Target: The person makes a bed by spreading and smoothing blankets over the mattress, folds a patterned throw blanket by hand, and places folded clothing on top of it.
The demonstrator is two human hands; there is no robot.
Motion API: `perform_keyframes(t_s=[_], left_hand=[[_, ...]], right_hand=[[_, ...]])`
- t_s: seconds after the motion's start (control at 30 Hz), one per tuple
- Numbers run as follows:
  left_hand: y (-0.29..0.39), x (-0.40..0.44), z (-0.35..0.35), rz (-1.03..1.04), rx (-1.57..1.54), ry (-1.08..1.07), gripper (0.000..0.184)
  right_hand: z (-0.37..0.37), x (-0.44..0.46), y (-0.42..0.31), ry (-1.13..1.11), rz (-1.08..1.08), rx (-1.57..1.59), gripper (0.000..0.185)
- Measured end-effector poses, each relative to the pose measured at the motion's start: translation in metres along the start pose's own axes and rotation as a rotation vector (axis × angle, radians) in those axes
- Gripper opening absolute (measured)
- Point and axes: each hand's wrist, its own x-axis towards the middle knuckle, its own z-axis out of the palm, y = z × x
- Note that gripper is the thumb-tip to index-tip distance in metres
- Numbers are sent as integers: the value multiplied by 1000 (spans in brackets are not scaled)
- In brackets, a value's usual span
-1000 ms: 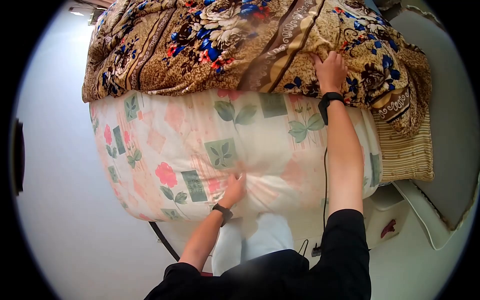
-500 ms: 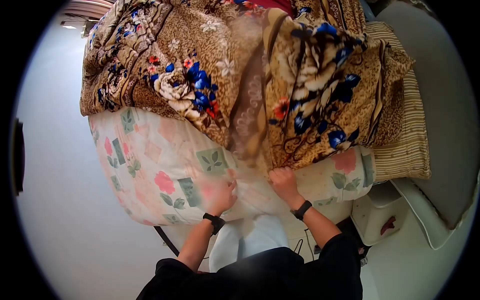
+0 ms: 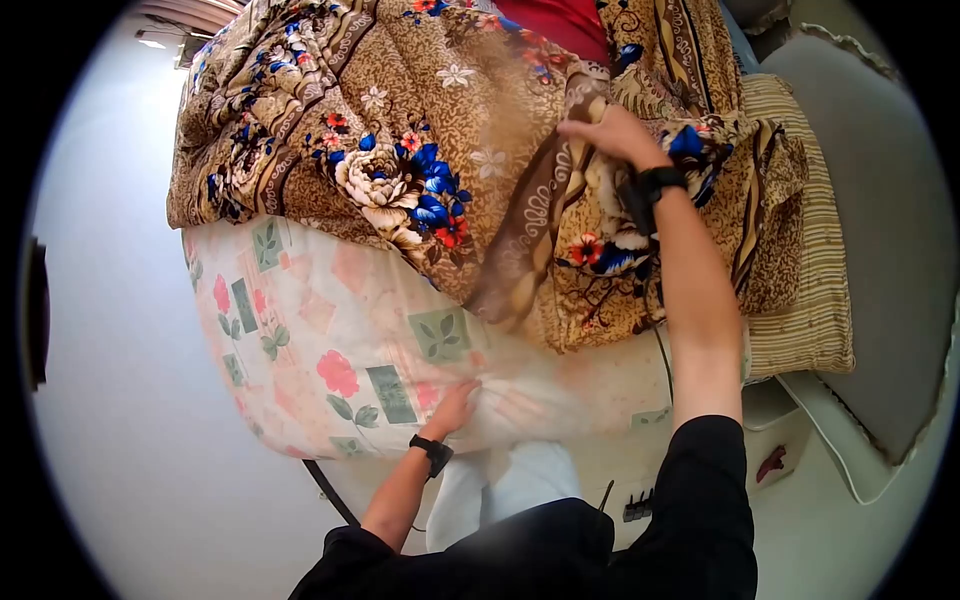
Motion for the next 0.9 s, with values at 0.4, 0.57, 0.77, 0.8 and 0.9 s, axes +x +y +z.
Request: perform_keyframes(t_s=[0.4,0.57,0.77,0.8,0.9], left_hand=[[40,-47,-285,-192,-912,1277,53],[-56,-90,-319,-510,-386,1131,72],[-79,-35,-294,-381,197,970,98],[-65,-27,-295,-581,162,897,103],[-85,-4,-316,-727,174,962,104]], right_hand=[[320,-362,-28,-550,-967,30,22],[342,-436,36,-770,-888,89,22],[343,-430,23,-787,-633,-52,31],[352,-433,30,-762,-611,-126,30],[368,-454,50,-614,-473,-191,29]])
